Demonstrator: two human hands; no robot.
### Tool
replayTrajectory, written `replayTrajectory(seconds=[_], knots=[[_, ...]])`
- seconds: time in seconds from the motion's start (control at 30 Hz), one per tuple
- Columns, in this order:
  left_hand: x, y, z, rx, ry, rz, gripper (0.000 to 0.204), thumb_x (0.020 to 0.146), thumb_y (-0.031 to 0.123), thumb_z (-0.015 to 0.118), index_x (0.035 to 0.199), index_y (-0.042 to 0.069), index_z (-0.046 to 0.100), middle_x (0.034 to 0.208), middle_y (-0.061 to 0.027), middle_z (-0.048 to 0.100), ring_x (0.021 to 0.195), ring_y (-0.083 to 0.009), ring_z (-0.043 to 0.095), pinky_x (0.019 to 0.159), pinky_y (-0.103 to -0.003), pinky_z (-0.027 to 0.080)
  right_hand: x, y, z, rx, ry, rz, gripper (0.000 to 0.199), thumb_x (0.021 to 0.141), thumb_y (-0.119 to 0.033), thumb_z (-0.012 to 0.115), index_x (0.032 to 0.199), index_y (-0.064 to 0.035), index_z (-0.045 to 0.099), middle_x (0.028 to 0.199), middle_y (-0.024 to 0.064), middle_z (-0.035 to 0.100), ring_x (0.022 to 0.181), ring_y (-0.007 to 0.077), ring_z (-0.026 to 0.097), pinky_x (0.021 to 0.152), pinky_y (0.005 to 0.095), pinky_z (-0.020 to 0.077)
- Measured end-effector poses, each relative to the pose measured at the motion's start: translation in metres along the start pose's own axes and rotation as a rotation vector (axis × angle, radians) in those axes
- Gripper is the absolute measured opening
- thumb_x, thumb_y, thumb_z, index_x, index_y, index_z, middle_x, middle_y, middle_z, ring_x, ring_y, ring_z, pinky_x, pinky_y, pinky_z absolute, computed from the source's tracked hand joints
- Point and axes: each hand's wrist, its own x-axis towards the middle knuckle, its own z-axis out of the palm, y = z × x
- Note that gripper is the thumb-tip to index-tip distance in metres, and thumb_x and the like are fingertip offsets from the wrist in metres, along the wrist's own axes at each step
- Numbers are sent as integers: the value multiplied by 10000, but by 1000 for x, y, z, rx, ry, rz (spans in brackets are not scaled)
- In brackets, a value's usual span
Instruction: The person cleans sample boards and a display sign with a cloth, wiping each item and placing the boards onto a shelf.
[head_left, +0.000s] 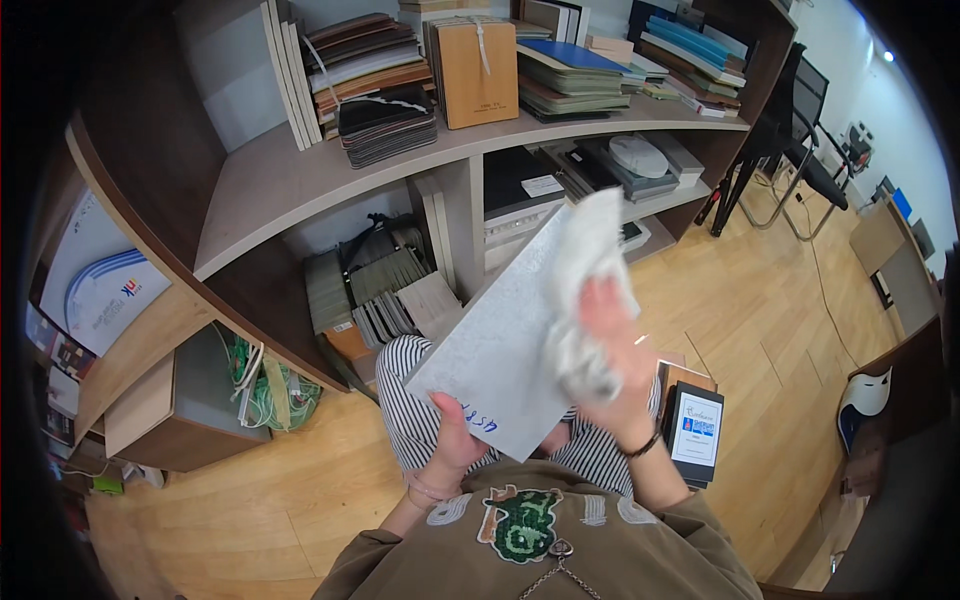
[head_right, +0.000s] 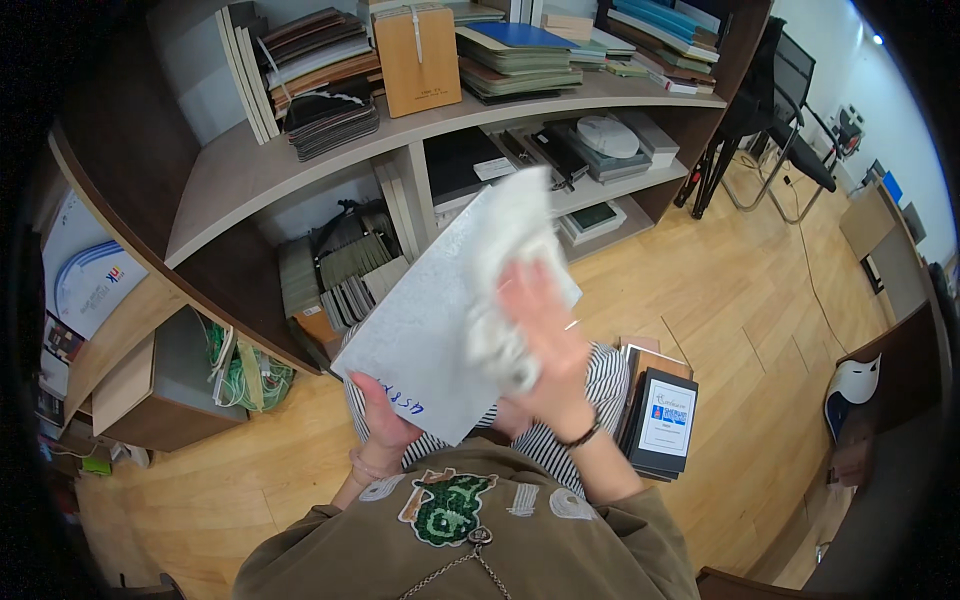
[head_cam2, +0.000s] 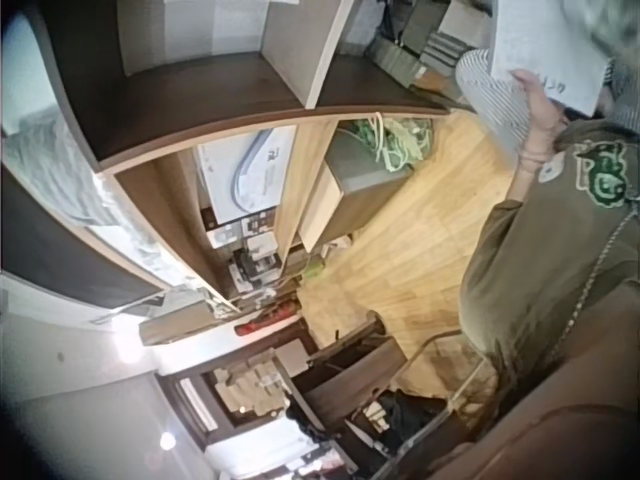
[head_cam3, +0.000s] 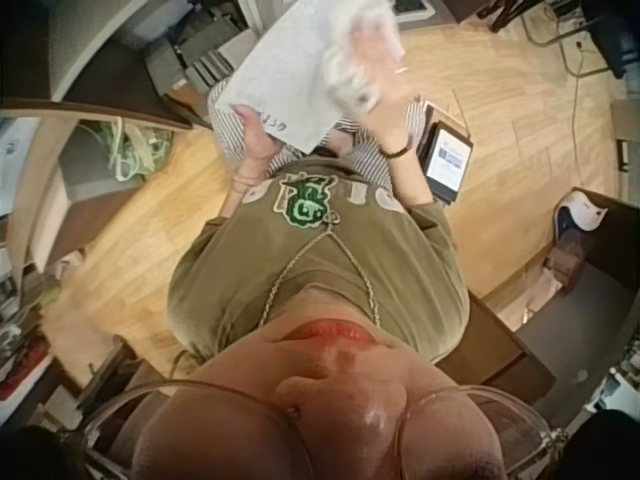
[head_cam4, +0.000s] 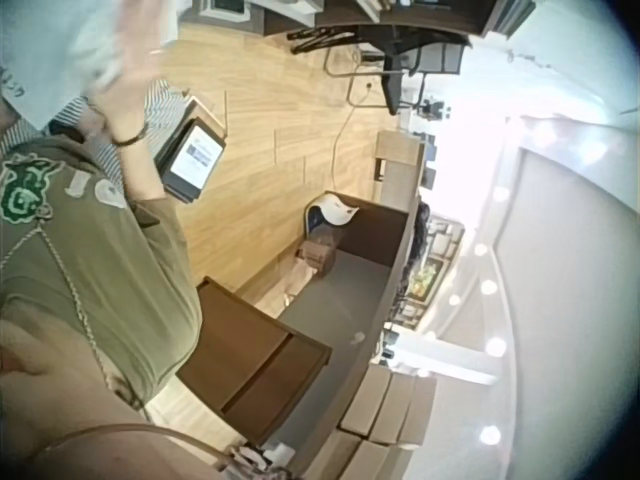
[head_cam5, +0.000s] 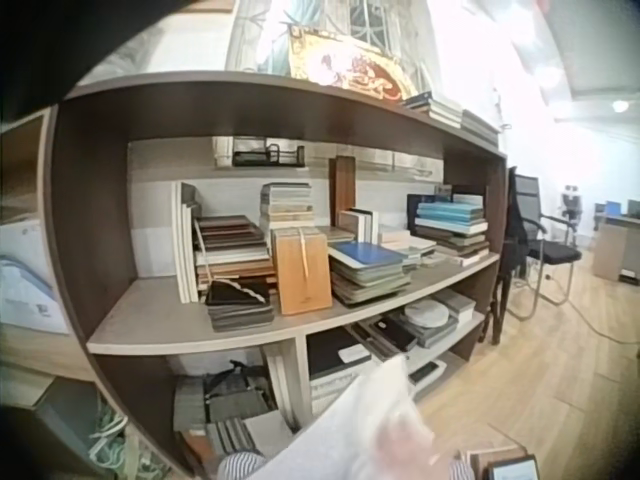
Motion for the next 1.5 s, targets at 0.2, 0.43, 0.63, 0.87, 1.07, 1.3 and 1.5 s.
replayTrajectory(seconds=[0.2,0.43,0.63,0.87,1.07,1.3,1.5], knots=[[7,2,9,1,173,-53,802,808,647,296,1359,73,197,1342,-98,348,1211,-242,379,990,-385,334,-17,-11,10,212,-282,-288,404,642,-127,639,1016,20,607,1085,185,576,1078,313,525,901,379,431],[4,-2,6,-20,71,-70,812,803,658,292,1365,81,187,1359,-94,325,1229,-239,354,1006,-388,311,9,-3,7,-58,24,23,389,620,-83,645,992,27,614,1024,171,607,1034,310,555,884,359,445],[4,-1,15,-42,137,-85,828,803,667,297,1367,71,184,1363,-101,317,1237,-249,342,1013,-395,296,-2,-12,10,256,-244,-226,434,617,-88,650,1028,38,589,1095,180,575,1059,329,536,918,374,414],[5,-8,6,-10,67,-122,831,797,663,290,1365,67,178,1357,-101,326,1229,-248,357,1004,-390,313,9,6,10,123,-58,-43,430,640,-132,647,1034,30,593,1107,170,572,1066,322,533,926,381,409],[-2,-5,-2,-62,125,-172,819,804,643,303,1363,58,173,1356,-107,326,1222,-253,369,997,-387,327,-7,-12,11,301,-312,-293,448,648,-127,635,1058,41,570,1128,186,556,1093,330,509,932,381,403],[2,-12,-1,-42,32,-90,778,835,632,248,1364,66,179,1359,-110,324,1228,-256,358,1009,-387,310,10,4,0,56,-31,33,490,627,-139,663,1072,38,562,1141,181,548,1112,311,494,943,371,392],[17,-2,11,-215,193,-77,752,847,621,230,1364,76,187,1360,-103,329,1237,-259,347,1012,-398,304,-3,-6,-25,638,-449,129,568,590,-147,690,1106,22,525,1112,180,549,1079,338,506,931,377,392]])
